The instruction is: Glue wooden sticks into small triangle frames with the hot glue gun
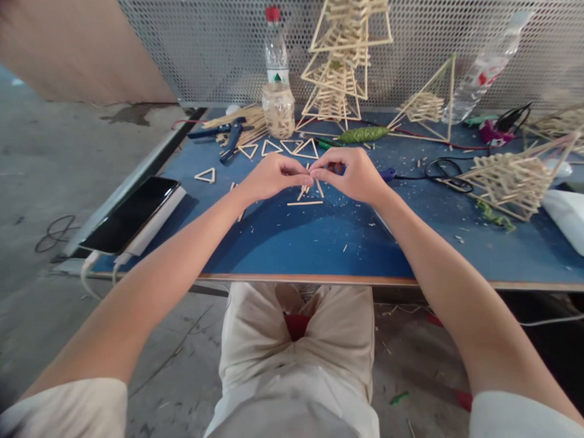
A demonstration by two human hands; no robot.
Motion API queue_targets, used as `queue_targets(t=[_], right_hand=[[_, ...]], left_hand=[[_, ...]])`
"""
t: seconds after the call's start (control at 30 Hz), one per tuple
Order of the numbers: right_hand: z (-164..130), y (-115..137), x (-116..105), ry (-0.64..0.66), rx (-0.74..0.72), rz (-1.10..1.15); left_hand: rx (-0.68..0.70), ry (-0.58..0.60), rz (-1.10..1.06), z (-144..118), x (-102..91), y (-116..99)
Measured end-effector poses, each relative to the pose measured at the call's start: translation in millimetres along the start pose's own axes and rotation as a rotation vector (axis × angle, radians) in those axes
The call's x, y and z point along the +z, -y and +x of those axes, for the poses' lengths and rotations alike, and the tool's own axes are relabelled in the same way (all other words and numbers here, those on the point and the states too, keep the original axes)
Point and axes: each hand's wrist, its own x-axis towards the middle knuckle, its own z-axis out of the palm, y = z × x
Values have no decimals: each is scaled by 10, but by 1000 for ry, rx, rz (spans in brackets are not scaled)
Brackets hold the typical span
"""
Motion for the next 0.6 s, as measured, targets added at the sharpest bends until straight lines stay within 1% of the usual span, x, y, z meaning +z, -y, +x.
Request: queue_targets(t=[0.17, 0.3, 0.43, 0.6], right_hand=[[6, -21, 17, 9, 19, -35], [4, -33, 32, -9, 40, -53], [4, -26, 37, -10, 31, -60], [5, -22, 35, -30, 11, -75]], left_hand=[[7, -10, 29, 0, 7, 20], [11, -5, 21, -14, 3, 24], [12, 9, -1, -38, -16, 0], [33, 8, 39, -43, -44, -4]])
